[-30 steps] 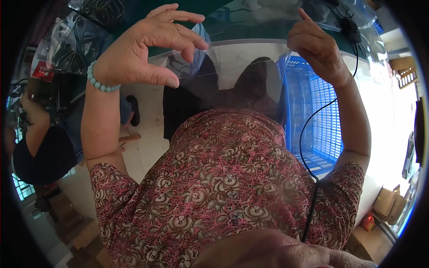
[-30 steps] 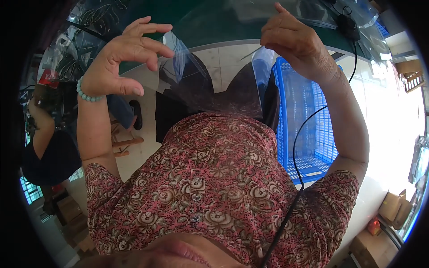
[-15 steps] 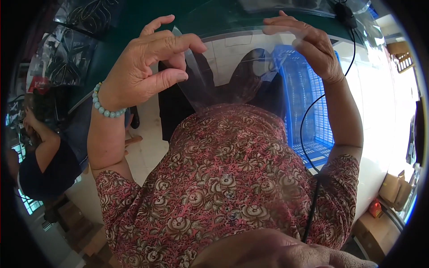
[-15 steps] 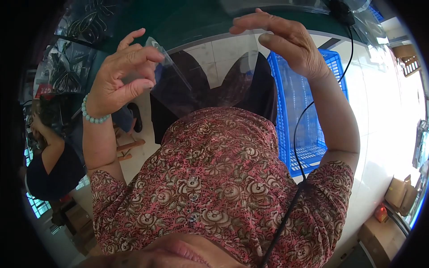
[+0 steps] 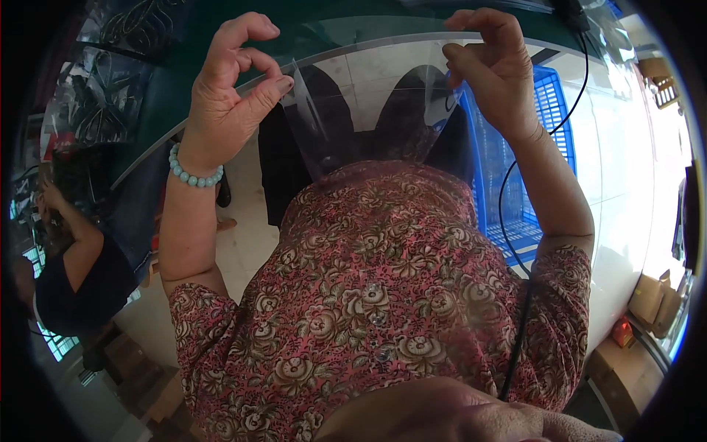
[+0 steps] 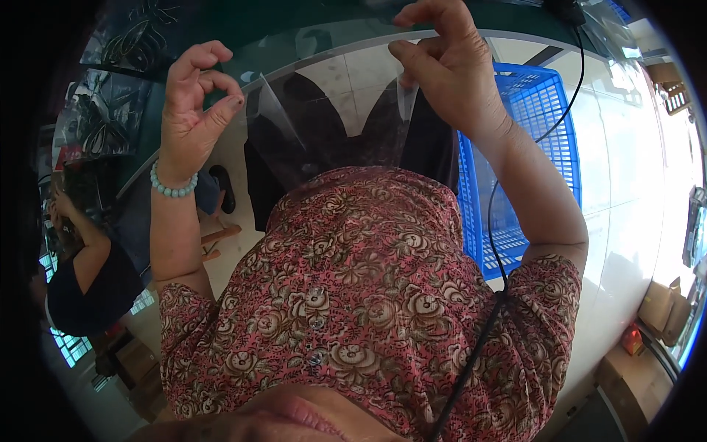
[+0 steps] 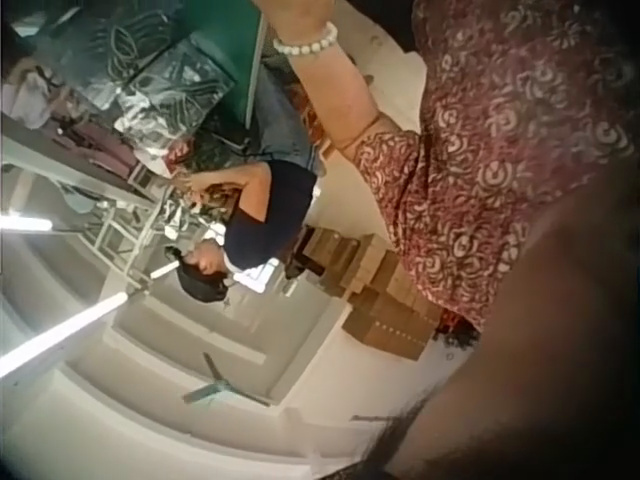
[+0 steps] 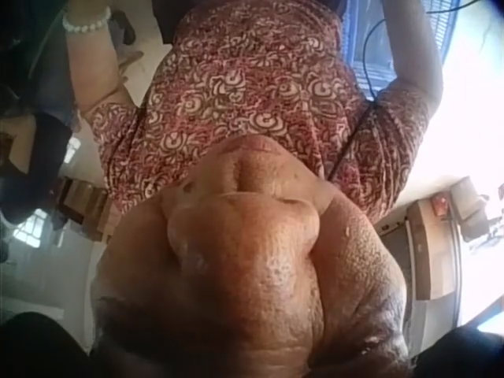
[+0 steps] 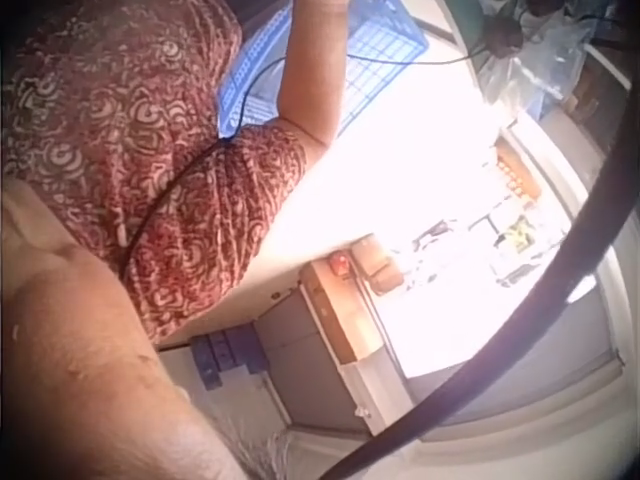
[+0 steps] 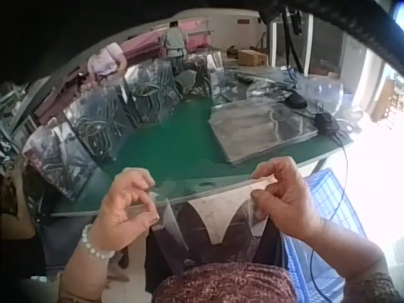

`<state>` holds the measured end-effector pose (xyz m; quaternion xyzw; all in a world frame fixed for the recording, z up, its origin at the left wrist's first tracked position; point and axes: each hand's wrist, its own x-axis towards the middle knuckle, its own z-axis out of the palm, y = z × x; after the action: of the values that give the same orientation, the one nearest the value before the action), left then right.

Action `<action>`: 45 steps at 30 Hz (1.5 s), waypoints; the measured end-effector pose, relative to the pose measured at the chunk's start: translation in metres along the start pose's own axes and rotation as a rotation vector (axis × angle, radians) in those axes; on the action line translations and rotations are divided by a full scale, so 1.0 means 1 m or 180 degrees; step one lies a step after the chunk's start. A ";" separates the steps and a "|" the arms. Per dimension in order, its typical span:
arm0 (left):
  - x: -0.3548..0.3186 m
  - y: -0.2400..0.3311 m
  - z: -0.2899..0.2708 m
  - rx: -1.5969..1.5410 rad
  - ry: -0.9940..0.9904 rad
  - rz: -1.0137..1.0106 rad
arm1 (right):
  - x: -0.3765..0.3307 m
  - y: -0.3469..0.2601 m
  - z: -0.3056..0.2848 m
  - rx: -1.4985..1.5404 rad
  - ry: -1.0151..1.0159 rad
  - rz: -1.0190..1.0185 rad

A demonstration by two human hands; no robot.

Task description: Folding and assembling transparent plastic sheets into small boxes.

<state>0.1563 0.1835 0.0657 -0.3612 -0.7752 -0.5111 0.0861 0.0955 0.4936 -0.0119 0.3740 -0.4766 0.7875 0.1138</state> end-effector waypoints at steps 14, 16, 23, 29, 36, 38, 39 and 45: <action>0.013 0.041 -0.002 0.2298 -0.0505 0.0299 | 0.018 -0.081 0.031 -0.3856 -0.1574 -0.0304; 0.012 0.044 -0.001 0.2416 -0.0616 0.0411 | 0.017 -0.079 0.030 -0.3769 -0.1698 -0.0250; 0.016 0.053 0.006 0.2676 -0.0869 0.0734 | 0.014 -0.071 0.027 -0.3513 -0.1990 -0.0200; 0.021 0.054 0.007 0.2513 -0.1337 0.0704 | 0.015 -0.065 0.016 -0.2472 -0.2383 0.0381; 0.021 0.049 0.007 0.2399 -0.1222 0.0689 | 0.019 -0.064 0.025 -0.2947 -0.2313 0.0146; 0.021 0.052 0.008 0.2416 -0.1183 0.0596 | 0.020 -0.067 0.048 -0.3388 -0.2173 -0.0174; 0.023 0.058 0.013 0.2524 -0.1292 0.0542 | 0.020 -0.070 0.064 -0.3371 -0.2066 -0.0125; 0.062 0.078 -0.006 0.2026 -0.1565 0.1097 | 0.017 -0.074 0.065 -0.2498 -0.2459 -0.0121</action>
<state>0.1605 0.2245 0.1562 -0.5517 -0.8199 -0.1237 0.0900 0.1545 0.4748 0.0659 0.5739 -0.7346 0.3539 0.0757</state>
